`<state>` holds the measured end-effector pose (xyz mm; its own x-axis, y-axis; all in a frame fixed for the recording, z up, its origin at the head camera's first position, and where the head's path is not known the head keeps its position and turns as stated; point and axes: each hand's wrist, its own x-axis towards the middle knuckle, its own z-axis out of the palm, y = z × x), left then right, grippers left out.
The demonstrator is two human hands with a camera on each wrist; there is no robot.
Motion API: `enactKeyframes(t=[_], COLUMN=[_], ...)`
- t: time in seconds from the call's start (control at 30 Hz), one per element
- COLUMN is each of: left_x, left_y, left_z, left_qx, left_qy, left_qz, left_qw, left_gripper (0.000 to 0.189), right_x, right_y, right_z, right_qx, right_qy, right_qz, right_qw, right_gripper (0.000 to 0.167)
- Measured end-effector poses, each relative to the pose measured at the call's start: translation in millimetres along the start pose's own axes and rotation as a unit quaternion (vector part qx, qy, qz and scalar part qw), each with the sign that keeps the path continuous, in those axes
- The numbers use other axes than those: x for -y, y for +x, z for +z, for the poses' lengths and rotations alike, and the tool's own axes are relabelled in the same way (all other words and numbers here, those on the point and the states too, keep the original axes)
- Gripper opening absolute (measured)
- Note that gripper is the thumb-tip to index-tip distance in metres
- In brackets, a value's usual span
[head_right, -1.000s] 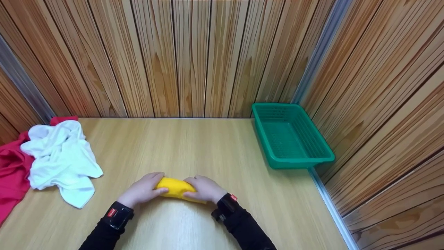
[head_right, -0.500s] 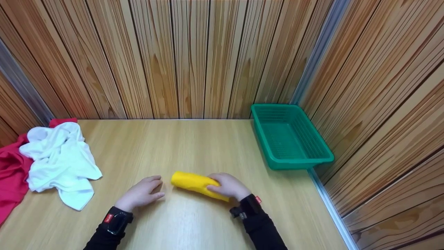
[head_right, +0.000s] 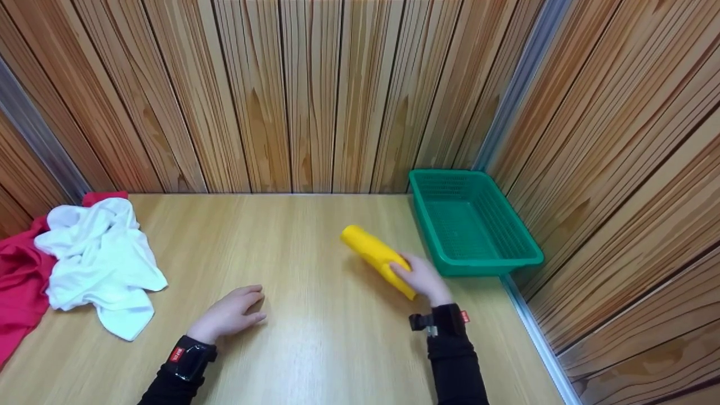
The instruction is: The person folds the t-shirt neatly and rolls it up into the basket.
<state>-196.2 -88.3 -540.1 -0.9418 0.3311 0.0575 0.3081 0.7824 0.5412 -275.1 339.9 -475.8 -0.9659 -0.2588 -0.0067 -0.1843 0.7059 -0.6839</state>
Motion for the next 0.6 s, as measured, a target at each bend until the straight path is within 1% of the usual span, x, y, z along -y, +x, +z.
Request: enactKeyframes(t=[0.07,0.2,0.3,0.43,0.6], left_x=[0.2,0.6,0.7,0.7,0.6], left_y=[0.3,1.2,1.6,2.0,2.0], left_z=[0.3,1.0,0.7,0.1,1.4], left_qx=[0.001,-0.003,-0.007,-0.010,-0.008], left_qy=[0.000,0.005,0.005,0.007,0.010], left_qz=[-0.003,0.005,0.010,0.013,0.011], left_qw=[1.0000,1.0000,0.9999,0.9998,0.9998], left_gripper=[0.048,0.045,0.044,0.042,0.043], right_x=[-1.9,-2.6,-3.2,-6.1,-11.6], right_y=[0.5,2.0,4.3,9.6,19.0], right_z=[-12.5,-38.7,-56.6,-76.5,-95.5], right_qx=[-0.017,-0.050,-0.078,-0.108,-0.140], right_qy=[0.005,0.002,0.017,0.043,0.034], right_qz=[0.005,0.019,0.035,0.071,0.120], right_qw=[0.9998,0.9986,0.9962,0.9906,0.9823], right_gripper=[0.059,0.061,0.061,0.064,0.065])
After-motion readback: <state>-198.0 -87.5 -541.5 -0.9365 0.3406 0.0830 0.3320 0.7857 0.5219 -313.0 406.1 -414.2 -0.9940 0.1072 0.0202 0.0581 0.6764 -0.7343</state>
